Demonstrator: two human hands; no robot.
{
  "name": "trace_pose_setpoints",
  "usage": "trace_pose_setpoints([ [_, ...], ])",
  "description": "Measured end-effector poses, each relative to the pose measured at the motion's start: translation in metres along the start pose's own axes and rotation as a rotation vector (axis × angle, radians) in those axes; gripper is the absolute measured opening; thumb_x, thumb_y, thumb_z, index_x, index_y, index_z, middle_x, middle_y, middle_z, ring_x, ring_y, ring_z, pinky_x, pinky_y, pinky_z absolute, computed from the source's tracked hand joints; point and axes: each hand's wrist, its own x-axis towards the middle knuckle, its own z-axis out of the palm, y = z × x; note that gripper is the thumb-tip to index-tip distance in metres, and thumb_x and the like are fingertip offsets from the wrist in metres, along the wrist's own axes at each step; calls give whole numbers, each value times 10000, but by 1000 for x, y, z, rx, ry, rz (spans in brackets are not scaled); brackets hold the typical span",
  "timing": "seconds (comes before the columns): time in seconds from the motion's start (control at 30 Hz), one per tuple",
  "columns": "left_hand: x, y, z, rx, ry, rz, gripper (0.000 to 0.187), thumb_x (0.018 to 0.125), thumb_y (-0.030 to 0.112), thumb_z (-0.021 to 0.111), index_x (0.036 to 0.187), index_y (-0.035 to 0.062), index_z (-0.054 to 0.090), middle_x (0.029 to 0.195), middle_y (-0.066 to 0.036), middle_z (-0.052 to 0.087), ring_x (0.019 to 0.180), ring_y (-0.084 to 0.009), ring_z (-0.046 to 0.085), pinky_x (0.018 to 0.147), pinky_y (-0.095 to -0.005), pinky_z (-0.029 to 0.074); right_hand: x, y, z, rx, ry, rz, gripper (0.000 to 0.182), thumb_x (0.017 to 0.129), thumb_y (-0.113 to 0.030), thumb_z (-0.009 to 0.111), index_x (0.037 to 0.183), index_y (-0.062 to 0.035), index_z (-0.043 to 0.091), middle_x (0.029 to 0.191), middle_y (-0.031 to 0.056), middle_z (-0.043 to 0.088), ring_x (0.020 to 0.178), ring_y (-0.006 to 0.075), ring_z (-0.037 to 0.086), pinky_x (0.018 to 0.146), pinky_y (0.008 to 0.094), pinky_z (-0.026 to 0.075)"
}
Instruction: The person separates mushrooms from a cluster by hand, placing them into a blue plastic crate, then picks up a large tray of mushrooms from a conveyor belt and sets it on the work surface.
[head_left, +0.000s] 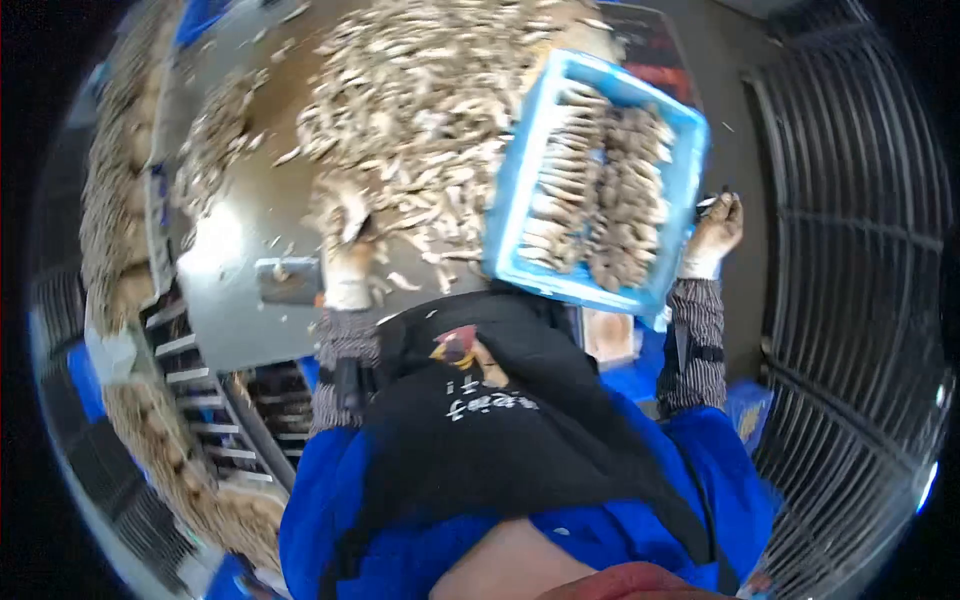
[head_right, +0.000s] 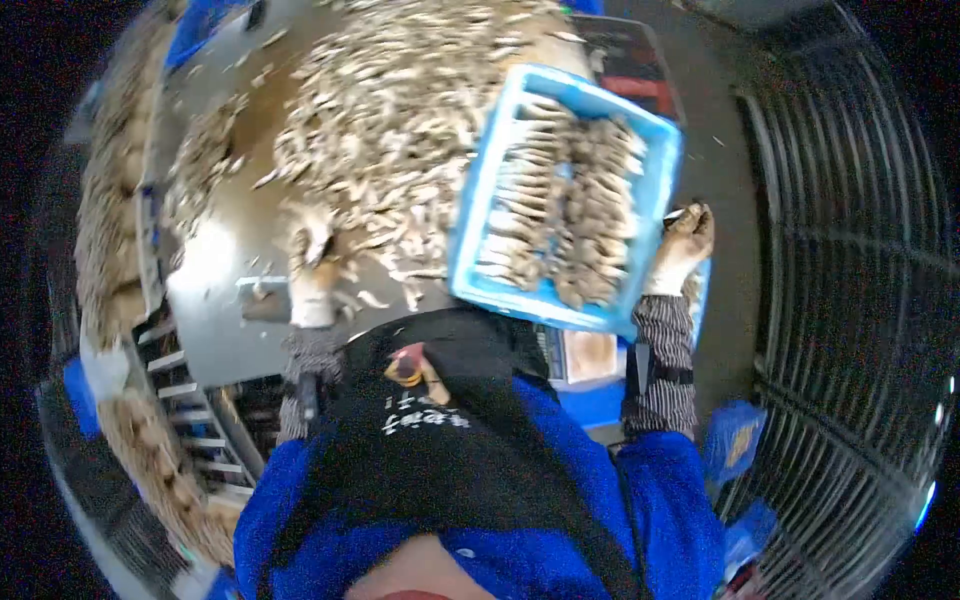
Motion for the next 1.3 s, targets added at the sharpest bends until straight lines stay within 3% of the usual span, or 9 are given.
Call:
trace_pose_setpoints([
  [0.07,-10,28,62,-810,272,-55,308,952,195,599,1242,93,581,1033,-123,689,818,-279,664,631,-464,591,20,48,-30,-116,142,-28,297,996,-240,534,939,43,599,740,-15,534,649,71,458,556,239,367],
  [0.23,-2,-25,52,118,-10,409,355,914,163,654,1256,100,585,1171,-58,654,1049,-185,630,916,-349,514,34,112,-52,-553,-360,67,445,962,-333,554,1155,64,614,1124,277,649,1069,374,618,936,406,467],
  [0.33,-38,16,135,-65,-149,371,393,865,129,712,1232,89,579,1142,16,627,1015,-112,603,848,-281,507,11,27,-7,-499,-175,-205,511,994,-340,523,1304,67,511,1231,275,584,1131,352,578,988,399,453],
  [0.47,-46,31,159,-33,-300,375,445,806,37,723,1197,85,517,1063,19,588,952,-108,589,804,-243,506,-72,-99,77,-58,-773,-370,412,994,-235,533,1326,9,518,1092,155,622,992,237,597,891,362,494],
  [0.53,-38,24,149,142,-276,324,687,707,55,814,1302,40,471,1120,-14,585,970,-146,585,884,-291,491,-114,-136,107,325,-1227,211,422,924,-143,654,1305,1,541,1104,109,633,968,162,607,876,324,504],
  [0.67,-58,41,173,32,-189,416,761,709,-84,749,1363,30,378,1198,-68,565,1076,-188,590,898,-309,523,-170,-152,158,647,-1268,270,373,873,-85,719,1198,28,576,1053,93,665,935,135,631,875,272,511],
  [1.1,-54,39,124,-324,-273,343,575,908,224,683,1412,132,423,1354,-13,510,1251,-179,504,1099,-385,400,-188,-189,204,459,-1473,326,256,897,-90,641,1118,24,582,935,45,617,855,109,537,773,254,445],
  [1.17,-52,36,118,-284,-267,366,564,915,240,676,1409,134,427,1354,-17,511,1255,-182,501,1098,-386,400,-202,-180,211,455,-1281,-152,242,870,-78,670,1078,17,592,894,46,608,817,106,532,738,260,452],
  [1.3,-45,46,126,-616,-360,385,591,921,388,641,1420,156,423,1371,-10,510,1264,-170,496,1076,-376,421,-197,-188,211,291,-1586,124,251,871,-95,670,1086,4,589,898,51,609,819,115,550,741,249,462],
])
